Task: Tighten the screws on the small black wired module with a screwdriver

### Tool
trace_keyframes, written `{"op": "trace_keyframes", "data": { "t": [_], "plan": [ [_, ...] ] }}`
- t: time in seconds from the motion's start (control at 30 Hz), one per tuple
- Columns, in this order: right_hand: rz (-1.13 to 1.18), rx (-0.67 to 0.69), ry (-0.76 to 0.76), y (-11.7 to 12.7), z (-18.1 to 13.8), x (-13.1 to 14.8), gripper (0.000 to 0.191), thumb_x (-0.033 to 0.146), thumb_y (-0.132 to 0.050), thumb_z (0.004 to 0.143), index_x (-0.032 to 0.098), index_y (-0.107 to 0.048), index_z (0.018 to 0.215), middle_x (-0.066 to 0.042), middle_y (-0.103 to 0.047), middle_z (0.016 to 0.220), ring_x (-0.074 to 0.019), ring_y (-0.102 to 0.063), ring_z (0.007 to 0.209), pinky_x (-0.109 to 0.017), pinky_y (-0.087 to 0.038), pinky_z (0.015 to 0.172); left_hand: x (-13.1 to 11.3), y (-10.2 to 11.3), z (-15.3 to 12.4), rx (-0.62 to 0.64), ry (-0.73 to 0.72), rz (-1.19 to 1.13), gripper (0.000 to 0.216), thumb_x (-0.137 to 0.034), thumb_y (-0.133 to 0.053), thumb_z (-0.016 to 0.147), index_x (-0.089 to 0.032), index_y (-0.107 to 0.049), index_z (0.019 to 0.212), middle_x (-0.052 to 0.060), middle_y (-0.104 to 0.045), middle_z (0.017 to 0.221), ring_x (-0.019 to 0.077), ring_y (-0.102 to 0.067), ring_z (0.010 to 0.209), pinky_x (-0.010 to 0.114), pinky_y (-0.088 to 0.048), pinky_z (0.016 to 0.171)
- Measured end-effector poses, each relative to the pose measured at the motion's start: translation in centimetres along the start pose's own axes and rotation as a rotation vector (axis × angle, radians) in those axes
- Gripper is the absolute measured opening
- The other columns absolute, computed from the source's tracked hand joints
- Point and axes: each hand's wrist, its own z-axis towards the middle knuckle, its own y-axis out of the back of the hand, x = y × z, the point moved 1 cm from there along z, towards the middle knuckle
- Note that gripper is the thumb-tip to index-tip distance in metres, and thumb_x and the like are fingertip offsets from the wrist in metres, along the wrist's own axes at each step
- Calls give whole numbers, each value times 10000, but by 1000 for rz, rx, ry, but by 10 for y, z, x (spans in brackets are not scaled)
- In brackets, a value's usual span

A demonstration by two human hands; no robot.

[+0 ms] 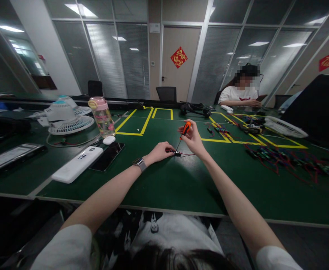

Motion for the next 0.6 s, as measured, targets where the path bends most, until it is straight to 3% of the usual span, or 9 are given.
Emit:
{"op": "trace_keyframes", "data": {
  "t": [0.13,0.2,0.3,0.4,0.5,0.6],
  "plan": [
    [-107,-113,-26,4,1,5,428,315,-714,735,278,-558,1132,10,-579,899,-182,-614,803,-373,-578,796,0,0,0,3,-4,25,168,-256,-732,884,-191,-814,1016,65,-732,990,218,-687,922,304,-520,864],
    [-106,-121,-48,6,2,8,452,335,-728,734,274,-563,1150,21,-588,844,-186,-618,762,-380,-586,773,0,0,0,5,-5,28,172,-260,-732,889,-187,-813,1022,69,-732,994,218,-684,920,304,-519,856],
    [-42,-42,-56,11,2,11,583,312,-714,744,281,-501,1286,-2,-664,903,-212,-684,826,-411,-598,821,1,0,0,4,-6,11,162,-258,-731,891,-192,-813,1014,65,-733,999,211,-686,913,295,-521,839],
    [46,30,-68,13,2,10,545,312,-666,777,282,-472,1286,-36,-692,1018,-211,-718,873,-410,-602,830,1,-1,0,-1,-6,8,159,-253,-735,889,-191,-813,1012,65,-734,995,211,-688,908,297,-520,836],
    [-15,-57,-63,12,2,4,475,323,-694,765,284,-524,1207,-11,-658,994,-185,-694,847,-359,-595,777,1,0,0,-1,-3,19,170,-254,-732,892,-185,-813,1024,69,-733,1002,213,-687,912,299,-521,838],
    [-130,-141,-73,10,2,-2,567,295,-775,711,285,-567,1238,27,-606,888,-152,-641,737,-302,-569,684,0,0,0,3,2,35,180,-250,-732,894,-178,-811,1038,69,-729,997,211,-683,911,297,-519,840]
  ]
}}
